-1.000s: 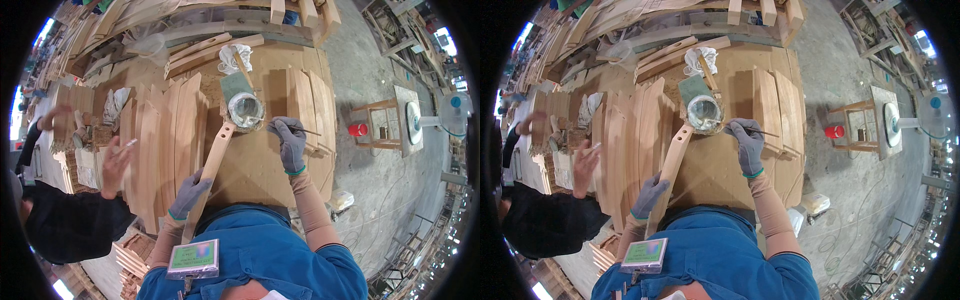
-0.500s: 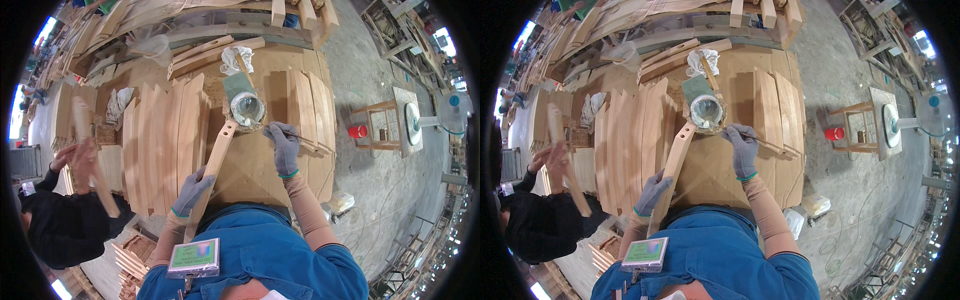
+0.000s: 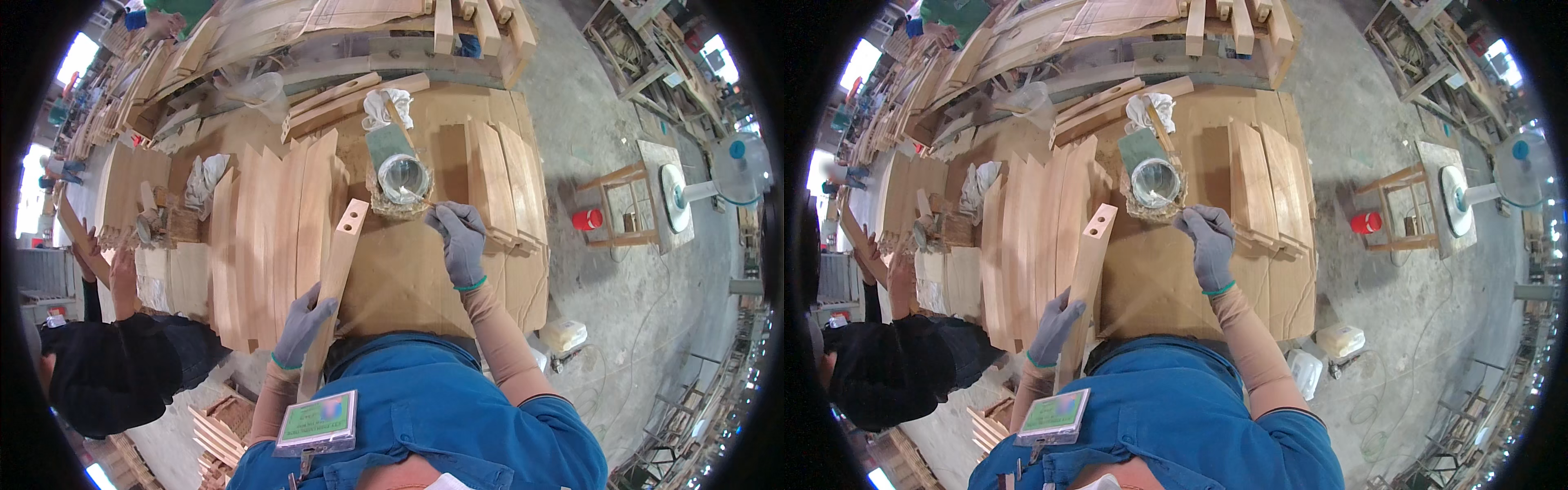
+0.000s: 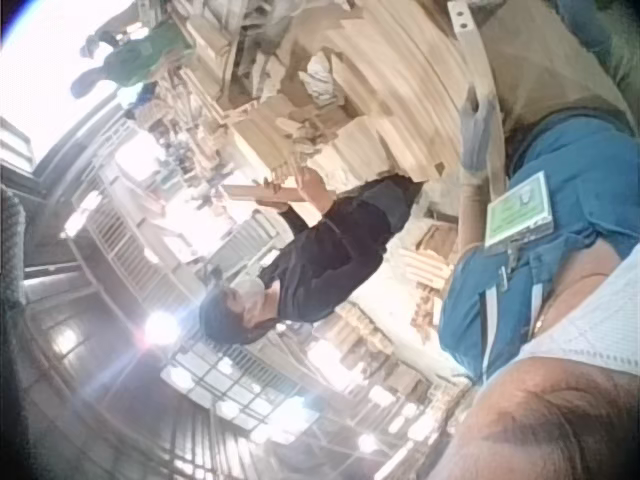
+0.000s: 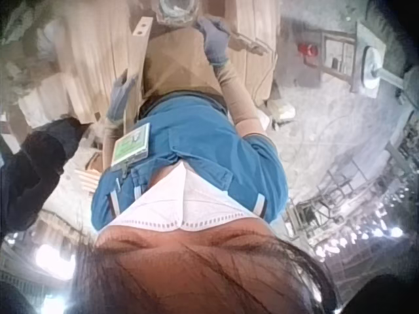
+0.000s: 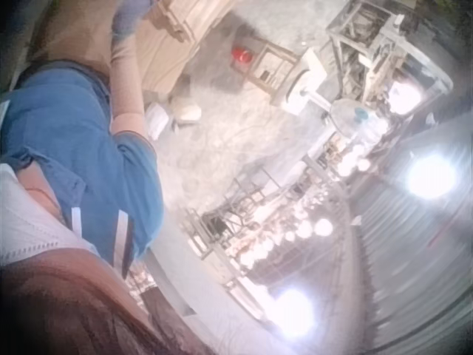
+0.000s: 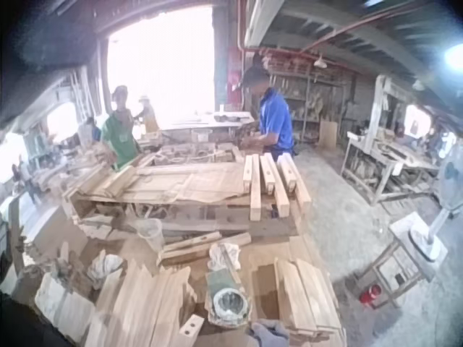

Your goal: The person repeatedly picks up wooden pieces with holes, dips a small brush into a container of filler, and applies the filler into the holes. They then place the treated pieces on a nearby stack and repeat the process with new pieces.

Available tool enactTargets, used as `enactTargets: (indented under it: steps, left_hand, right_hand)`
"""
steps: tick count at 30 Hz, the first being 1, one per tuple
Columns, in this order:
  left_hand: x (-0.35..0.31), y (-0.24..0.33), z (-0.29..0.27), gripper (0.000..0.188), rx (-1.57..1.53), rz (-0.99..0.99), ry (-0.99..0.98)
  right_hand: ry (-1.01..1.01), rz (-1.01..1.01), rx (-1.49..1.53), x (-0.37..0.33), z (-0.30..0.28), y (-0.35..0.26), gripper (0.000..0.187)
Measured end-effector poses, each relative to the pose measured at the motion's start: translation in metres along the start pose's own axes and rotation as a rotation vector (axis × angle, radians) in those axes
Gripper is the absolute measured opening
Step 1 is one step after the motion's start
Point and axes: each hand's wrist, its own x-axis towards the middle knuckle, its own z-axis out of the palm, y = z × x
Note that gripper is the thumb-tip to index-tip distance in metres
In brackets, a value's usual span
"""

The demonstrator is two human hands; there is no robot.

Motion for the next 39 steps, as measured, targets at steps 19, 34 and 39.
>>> enactTargets:
  steps: [19, 34, 39]
  left_hand:
    - [-0.082, 0.039, 0.020, 0.068, -0.109, 0.272, -0.214]
    - [-0.094, 0.038, 0.022, 0.071, -0.059, 0.279, -0.200]
    - [-0.088, 0.030, 0.020, 0.069, -0.058, 0.357, -0.213]
  right_hand:
    - [-0.393, -0.244, -0.029, -0.101, 0.042, -0.102, 0.002]
    - [-0.432, -0.290, 0.018, -0.122, 0.045, -0.115, 0.018]
    - [-0.446, -0.302, -0.049, -0.129, 0.044, -0.115, 0.020]
